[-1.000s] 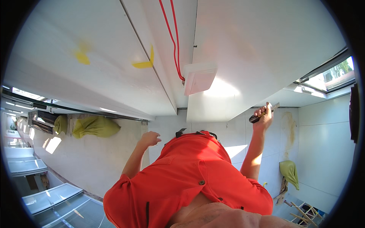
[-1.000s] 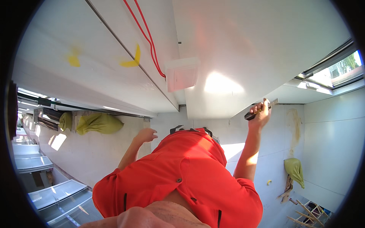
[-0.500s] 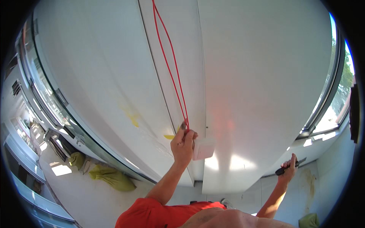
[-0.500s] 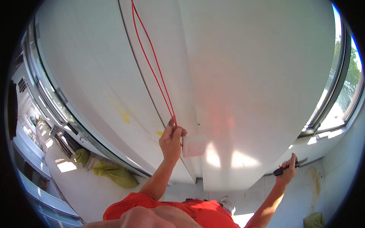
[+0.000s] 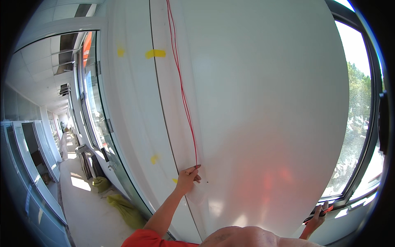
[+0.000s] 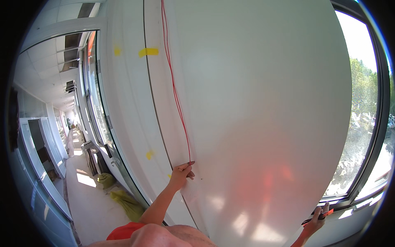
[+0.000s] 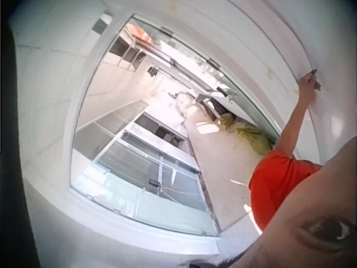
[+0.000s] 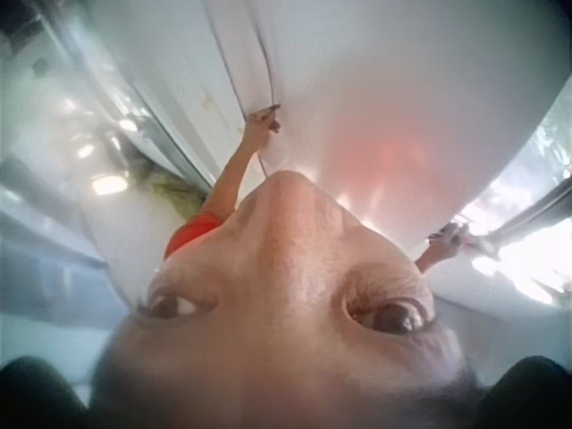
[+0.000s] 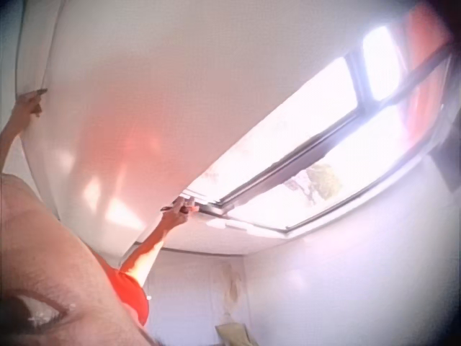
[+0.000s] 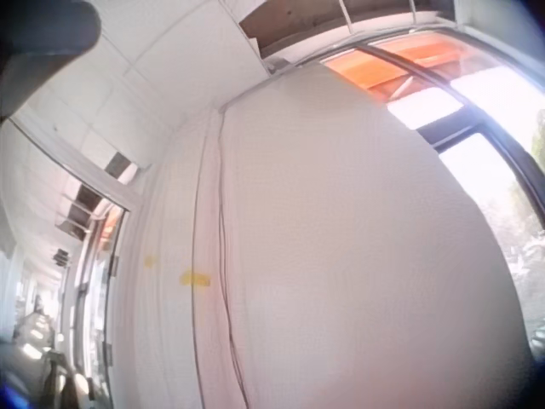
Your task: The person lifts and positions a large white wall panel against a wall, aligns it with existing panels, and secures it using a utility knife to cut around a junction box. The person also handles red wiring and a white junction box during the process.
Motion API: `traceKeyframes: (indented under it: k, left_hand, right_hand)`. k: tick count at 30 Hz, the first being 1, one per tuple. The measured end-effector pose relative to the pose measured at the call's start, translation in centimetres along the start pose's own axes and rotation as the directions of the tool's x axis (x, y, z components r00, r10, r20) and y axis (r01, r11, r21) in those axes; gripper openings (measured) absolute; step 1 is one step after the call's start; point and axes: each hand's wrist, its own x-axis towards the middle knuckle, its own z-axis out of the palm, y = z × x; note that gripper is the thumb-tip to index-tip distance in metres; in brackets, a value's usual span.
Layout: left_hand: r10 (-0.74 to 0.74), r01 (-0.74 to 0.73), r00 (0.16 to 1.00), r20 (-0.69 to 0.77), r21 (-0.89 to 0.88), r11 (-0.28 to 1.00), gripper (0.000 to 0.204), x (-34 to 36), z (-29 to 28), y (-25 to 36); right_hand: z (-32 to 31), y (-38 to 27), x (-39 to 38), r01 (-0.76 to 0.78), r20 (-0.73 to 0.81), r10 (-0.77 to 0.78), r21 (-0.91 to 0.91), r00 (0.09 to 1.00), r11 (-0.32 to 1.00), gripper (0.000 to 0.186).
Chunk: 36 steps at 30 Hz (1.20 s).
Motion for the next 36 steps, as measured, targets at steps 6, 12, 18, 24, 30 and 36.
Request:
traceKeyframes:
  k: [6,12,18,24,30,36]
  left_hand:
    - [-0.215,0.216,0.976,0.031,-0.021,0.976,0.029,0.4,-1.4,0.1]
    - [-0.304,0.32,0.946,0.111,-0.198,0.926,0.034,1.5,-0.2,-0.3]
    - [-0.281,0.285,0.957,0.074,-0.428,0.857,0.035,0.6,-0.8,-1.8]
    - [-0.256,0.253,0.965,0.054,-0.437,0.863,0.025,0.3,0.7,-3.0]
    - [-0.193,0.181,0.981,-0.01,-0.3,0.937,0.024,0.3,0.6,-3.0]
    - [0.031,-0.035,0.973,-0.23,-0.013,0.999,0.027,0.6,2.7,-2.1]
  right_hand:
    - [1.2,-1.1,1.7,-0.003,0.301,-0.051,0.176,0.952,0.984,0.059]
    - [0.3,5.3,4.5,-0.289,0.238,0.246,0.169,0.94,0.942,0.04]
    - [3.2,3.5,3.0,-0.357,0.131,0.34,0.15,0.931,0.922,0.032]
    - [3.4,-1.3,1.4,-0.298,0.084,0.296,0.023,0.952,0.954,0.036]
    - [3.7,-1.4,1.1,-0.261,0.036,0.26,0.025,0.965,0.965,0.035]
    - [4.0,1.5,1.8,-0.076,-0.051,0.077,0.013,0.996,0.997,0.041]
